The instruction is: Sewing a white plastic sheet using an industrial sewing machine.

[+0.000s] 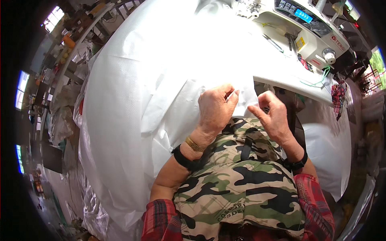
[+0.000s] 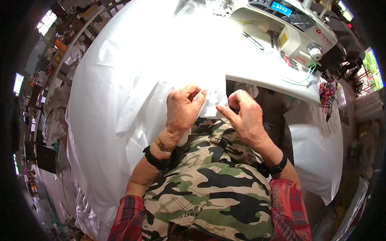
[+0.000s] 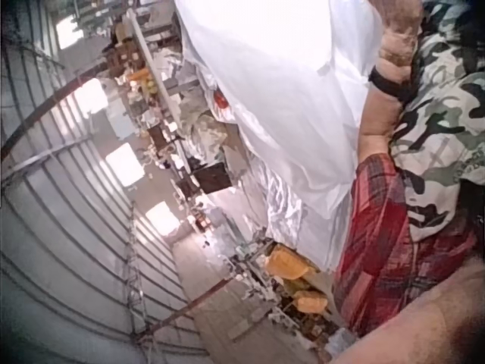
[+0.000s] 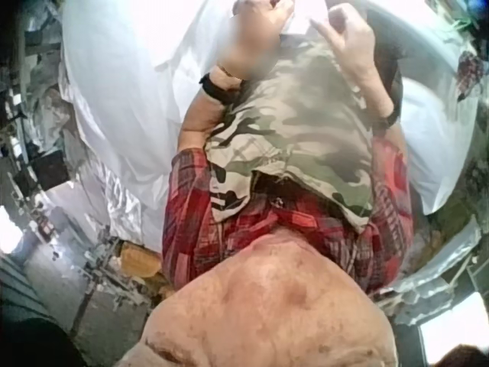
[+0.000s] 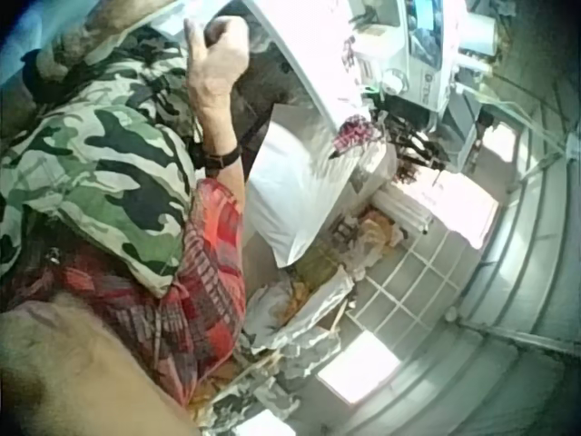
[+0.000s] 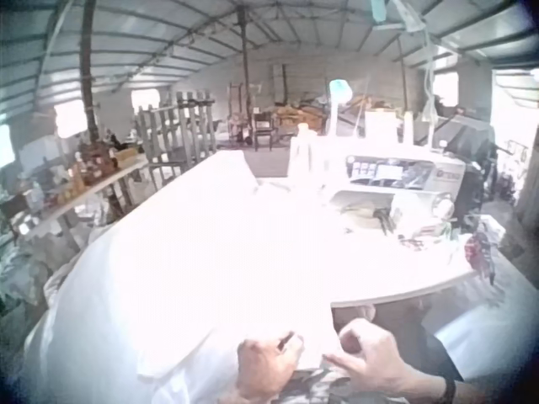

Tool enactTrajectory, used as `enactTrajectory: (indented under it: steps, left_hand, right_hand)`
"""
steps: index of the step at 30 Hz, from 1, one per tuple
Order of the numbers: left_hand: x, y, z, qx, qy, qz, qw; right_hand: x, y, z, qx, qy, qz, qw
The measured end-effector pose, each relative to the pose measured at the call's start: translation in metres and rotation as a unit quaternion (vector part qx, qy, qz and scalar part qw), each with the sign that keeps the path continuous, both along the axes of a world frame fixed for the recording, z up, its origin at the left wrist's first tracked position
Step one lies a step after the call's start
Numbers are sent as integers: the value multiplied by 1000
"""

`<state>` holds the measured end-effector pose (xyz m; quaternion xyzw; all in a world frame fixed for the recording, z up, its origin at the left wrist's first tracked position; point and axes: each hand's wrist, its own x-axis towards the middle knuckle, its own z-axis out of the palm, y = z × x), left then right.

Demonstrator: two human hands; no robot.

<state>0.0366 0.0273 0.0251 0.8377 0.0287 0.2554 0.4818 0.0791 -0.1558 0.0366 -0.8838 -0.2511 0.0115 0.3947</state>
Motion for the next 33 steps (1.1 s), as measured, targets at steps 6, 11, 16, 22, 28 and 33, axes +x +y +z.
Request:
enactTrajectory:
  steps: [6, 11, 16, 22, 28, 33]
  left_hand:
    - [-2, -2, -1, 34, -14, -14, 999]
    - [-7, 2, -2, 8, -14, -36, 999]
    - [-14, 5, -4, -16, -33, -65, 997]
    - [-25, 14, -5, -127, 12, -133, 983]
    - [-34, 18, -3, -145, 76, -135, 977]
    - [-36, 23, -3, -113, 82, -148, 979]
  right_hand:
    - [-6, 9, 5, 43, 0, 88, 995]
    - [-2, 23, 14, 17, -22, 168, 985]
    - [-5, 27, 14, 15, -83, 196, 977]
    - [-7, 31, 8, 34, -119, 242, 962]
    - [-10, 34, 2, 13, -159, 245, 956]
    - [-13, 36, 3, -16, -203, 241, 949]
